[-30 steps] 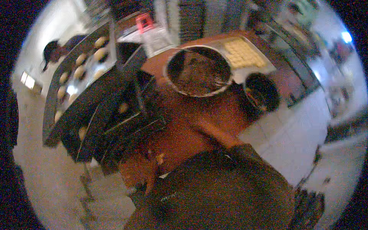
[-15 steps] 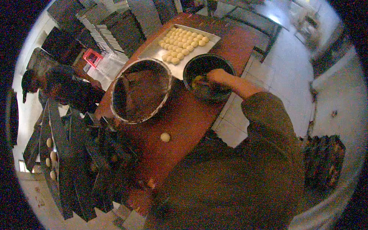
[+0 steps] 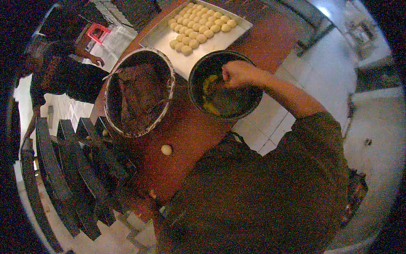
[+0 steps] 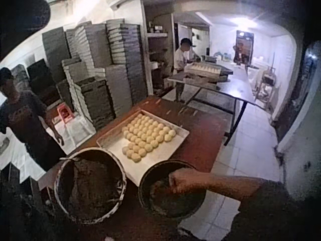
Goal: The person takes pieces of dough, fills them with chocolate paste from a bowl, rolls the dough into balls, and places them onto metal baking trays, occasionally using a brush to apply a liquid to the trays.
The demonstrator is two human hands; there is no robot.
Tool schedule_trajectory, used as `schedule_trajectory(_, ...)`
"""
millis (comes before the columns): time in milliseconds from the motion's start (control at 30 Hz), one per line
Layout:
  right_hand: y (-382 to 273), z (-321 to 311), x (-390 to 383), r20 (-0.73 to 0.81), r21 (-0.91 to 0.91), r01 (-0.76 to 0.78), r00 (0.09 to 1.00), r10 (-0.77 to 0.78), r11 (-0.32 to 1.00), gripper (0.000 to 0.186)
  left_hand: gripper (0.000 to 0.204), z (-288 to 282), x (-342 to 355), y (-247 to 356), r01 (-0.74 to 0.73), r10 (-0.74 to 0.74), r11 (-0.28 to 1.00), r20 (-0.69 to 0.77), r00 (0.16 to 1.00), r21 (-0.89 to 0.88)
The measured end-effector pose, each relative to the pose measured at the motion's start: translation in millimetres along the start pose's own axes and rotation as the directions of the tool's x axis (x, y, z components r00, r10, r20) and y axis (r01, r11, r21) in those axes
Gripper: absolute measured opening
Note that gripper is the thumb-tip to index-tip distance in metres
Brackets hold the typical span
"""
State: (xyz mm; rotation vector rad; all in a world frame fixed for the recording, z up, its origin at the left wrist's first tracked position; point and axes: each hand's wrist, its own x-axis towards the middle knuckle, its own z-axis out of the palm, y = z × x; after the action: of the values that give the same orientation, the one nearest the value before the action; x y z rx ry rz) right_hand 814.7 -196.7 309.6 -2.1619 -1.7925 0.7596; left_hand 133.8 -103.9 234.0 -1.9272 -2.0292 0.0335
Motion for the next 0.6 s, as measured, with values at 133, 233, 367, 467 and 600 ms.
schedule_trajectory(133, -21, 4, -4, -0.223, 0.273, 0.134, 0.972, -0.073, 0.953, 0.051, 0.060, -10, 6, 2, -0.003, 0.001, 0.999, 0.035, 0.999, 0.054)
schedule_trajectory(233, -33, -12, -6, -0.390, 0.405, 0.174, 0.921, -0.003, 0.897, 0.046, 0.060, -1, 4, 12, 0.005, -0.009, 0.998, 0.058, 0.998, 0.069)
schedule_trajectory(367, 2, 21, 2, -0.053, -0.001, 0.044, 0.998, -0.044, 0.999, 0.043, 0.059, 4, 0, 16, -0.002, -0.005, 0.996, 0.076, 0.997, 0.087)
schedule_trajectory(467, -9, 25, 17, 0.333, -0.263, 0.005, 0.939, 0.086, 0.965, 0.031, 0.059, 2, 8, 19, -0.013, 0.006, 0.995, 0.070, 0.998, 0.103)
schedule_trajectory(600, -5, 48, 28, 0.345, -0.380, 0.274, 0.928, -0.139, 0.884, 0.023, 0.059, -9, 11, 20, -0.023, 0.013, 0.987, 0.059, 0.998, 0.160)
